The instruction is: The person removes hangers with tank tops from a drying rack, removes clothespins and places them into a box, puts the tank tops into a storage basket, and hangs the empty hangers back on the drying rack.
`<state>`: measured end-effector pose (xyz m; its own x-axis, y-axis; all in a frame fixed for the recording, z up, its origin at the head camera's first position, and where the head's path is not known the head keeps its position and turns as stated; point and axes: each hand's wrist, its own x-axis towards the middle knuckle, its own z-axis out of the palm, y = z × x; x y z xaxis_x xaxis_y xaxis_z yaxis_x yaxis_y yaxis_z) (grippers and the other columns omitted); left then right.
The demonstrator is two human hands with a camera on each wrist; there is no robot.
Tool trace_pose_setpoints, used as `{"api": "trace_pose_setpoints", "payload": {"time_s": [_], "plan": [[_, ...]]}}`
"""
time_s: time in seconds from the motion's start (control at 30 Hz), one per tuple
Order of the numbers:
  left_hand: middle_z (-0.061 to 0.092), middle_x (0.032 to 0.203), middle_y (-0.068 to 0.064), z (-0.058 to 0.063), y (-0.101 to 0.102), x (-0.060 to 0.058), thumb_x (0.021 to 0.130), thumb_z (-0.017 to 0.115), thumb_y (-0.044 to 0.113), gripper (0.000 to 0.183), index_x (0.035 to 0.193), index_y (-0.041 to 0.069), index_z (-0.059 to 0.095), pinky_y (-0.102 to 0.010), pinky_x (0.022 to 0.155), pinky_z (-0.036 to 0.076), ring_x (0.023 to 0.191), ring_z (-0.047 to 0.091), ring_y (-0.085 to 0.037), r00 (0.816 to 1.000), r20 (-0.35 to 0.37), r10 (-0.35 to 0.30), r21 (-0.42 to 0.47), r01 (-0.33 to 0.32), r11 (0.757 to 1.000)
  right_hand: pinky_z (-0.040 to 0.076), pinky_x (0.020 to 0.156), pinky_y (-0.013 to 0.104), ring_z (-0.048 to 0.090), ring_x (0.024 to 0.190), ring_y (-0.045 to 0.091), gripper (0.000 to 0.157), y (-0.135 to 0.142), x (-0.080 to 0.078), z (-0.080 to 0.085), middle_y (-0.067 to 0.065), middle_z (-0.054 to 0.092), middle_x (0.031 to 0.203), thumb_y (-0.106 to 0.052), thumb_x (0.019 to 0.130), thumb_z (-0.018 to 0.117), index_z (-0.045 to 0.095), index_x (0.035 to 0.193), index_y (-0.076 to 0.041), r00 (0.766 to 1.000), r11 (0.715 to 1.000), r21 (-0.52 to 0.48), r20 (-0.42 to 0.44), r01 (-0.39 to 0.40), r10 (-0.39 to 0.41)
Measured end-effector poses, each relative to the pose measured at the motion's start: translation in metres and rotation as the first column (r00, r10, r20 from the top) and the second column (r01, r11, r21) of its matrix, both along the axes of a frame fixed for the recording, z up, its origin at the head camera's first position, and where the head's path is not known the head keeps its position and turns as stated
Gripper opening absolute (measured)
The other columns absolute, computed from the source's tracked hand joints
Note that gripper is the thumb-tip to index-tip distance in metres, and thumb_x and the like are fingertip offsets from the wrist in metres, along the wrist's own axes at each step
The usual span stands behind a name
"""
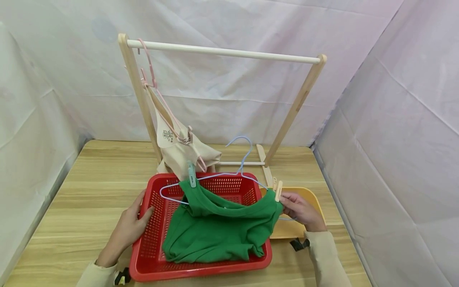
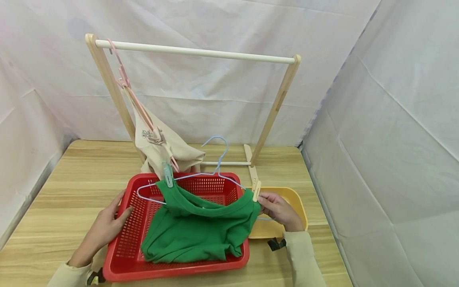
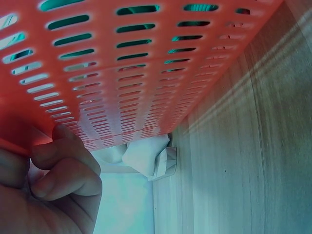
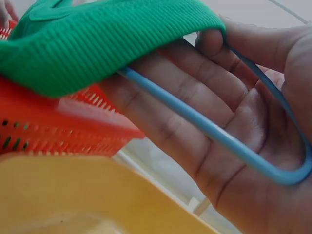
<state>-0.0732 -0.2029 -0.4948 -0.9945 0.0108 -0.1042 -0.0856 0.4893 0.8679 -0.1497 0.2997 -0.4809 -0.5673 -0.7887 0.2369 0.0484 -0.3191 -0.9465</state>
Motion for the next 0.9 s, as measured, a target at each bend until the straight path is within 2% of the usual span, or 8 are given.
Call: {"api": "trace_pose_setpoints", "payload": {"time_s": [0.27, 0.43, 0.53, 0.7, 0.8, 0.9], "plan": [[0.061, 0.110, -0.031, 0.001, 0.000, -0.001, 0.103, 0.052, 0.014, 0.066, 0.158, 0.012, 0.017, -0.031, 0.048, 0.056, 0.066, 0.069, -0.022, 1.000, 0.015, 0.004, -0.004, -0.004, 1.000, 0.056, 0.086, 0.029, 0.071, 0.096, 0.012, 0.044, -0.001, -0.003, -0.008, 0.002, 0.073, 0.111, 0.003, 0.107, 0.025, 0.064, 0.127, -0.005, 0.997, 0.994, 0.091, 0.023, 0.067, -0.070], [0.062, 0.110, -0.031, 0.000, 0.000, 0.000, 0.102, 0.053, 0.013, 0.066, 0.158, 0.011, 0.018, -0.031, 0.048, 0.056, 0.065, 0.070, -0.022, 1.000, 0.015, 0.002, 0.000, -0.002, 1.000, 0.057, 0.084, 0.030, 0.072, 0.092, 0.012, 0.042, -0.001, -0.005, -0.011, 0.001, 0.073, 0.108, 0.002, 0.107, 0.029, 0.068, 0.120, -0.009, 0.991, 0.972, 0.195, -0.007, 0.134, -0.135], [0.062, 0.109, -0.031, 0.000, 0.000, 0.001, 0.102, 0.054, 0.012, 0.067, 0.158, 0.011, 0.018, -0.031, 0.048, 0.056, 0.065, 0.070, -0.022, 1.000, 0.010, 0.003, -0.001, -0.003, 1.000, 0.057, 0.082, 0.031, 0.072, 0.088, 0.012, 0.037, -0.001, -0.006, -0.012, -0.001, 0.073, 0.104, 0.000, 0.107, 0.034, 0.070, 0.114, -0.009, 0.977, 0.938, 0.275, -0.080, 0.212, -0.197], [0.062, 0.110, -0.031, -0.001, 0.000, 0.001, 0.102, 0.054, 0.012, 0.067, 0.158, 0.011, 0.018, -0.031, 0.048, 0.056, 0.066, 0.070, -0.022, 1.000, 0.010, 0.005, 0.003, -0.005, 1.000, 0.058, 0.079, 0.033, 0.072, 0.082, 0.016, 0.030, -0.003, -0.004, -0.011, -0.001, 0.074, 0.093, -0.004, 0.106, 0.041, 0.071, 0.105, -0.004, 0.937, 0.856, 0.386, -0.205, 0.343, -0.283], [0.062, 0.110, -0.031, 0.000, 0.000, 0.001, 0.102, 0.053, 0.012, 0.066, 0.158, 0.012, 0.019, -0.031, 0.048, 0.056, 0.066, 0.070, -0.022, 1.000, 0.011, 0.007, 0.007, -0.007, 1.000, 0.058, 0.074, 0.036, 0.069, 0.076, 0.019, 0.028, -0.005, -0.004, -0.012, 0.003, 0.072, 0.083, -0.004, 0.105, 0.044, 0.070, 0.097, -0.003, 0.905, 0.812, 0.413, -0.288, 0.412, -0.313], [0.062, 0.111, -0.031, 0.000, 0.001, 0.000, 0.102, 0.054, 0.012, 0.066, 0.158, 0.013, 0.019, -0.031, 0.049, 0.056, 0.066, 0.070, -0.022, 1.000, 0.011, 0.005, 0.013, -0.005, 1.000, 0.055, 0.065, 0.036, 0.062, 0.068, 0.025, 0.028, -0.007, -0.004, -0.013, 0.010, 0.065, 0.073, -0.002, 0.104, 0.045, 0.067, 0.087, -0.005, 0.873, 0.787, 0.408, -0.364, 0.463, -0.325]]}}
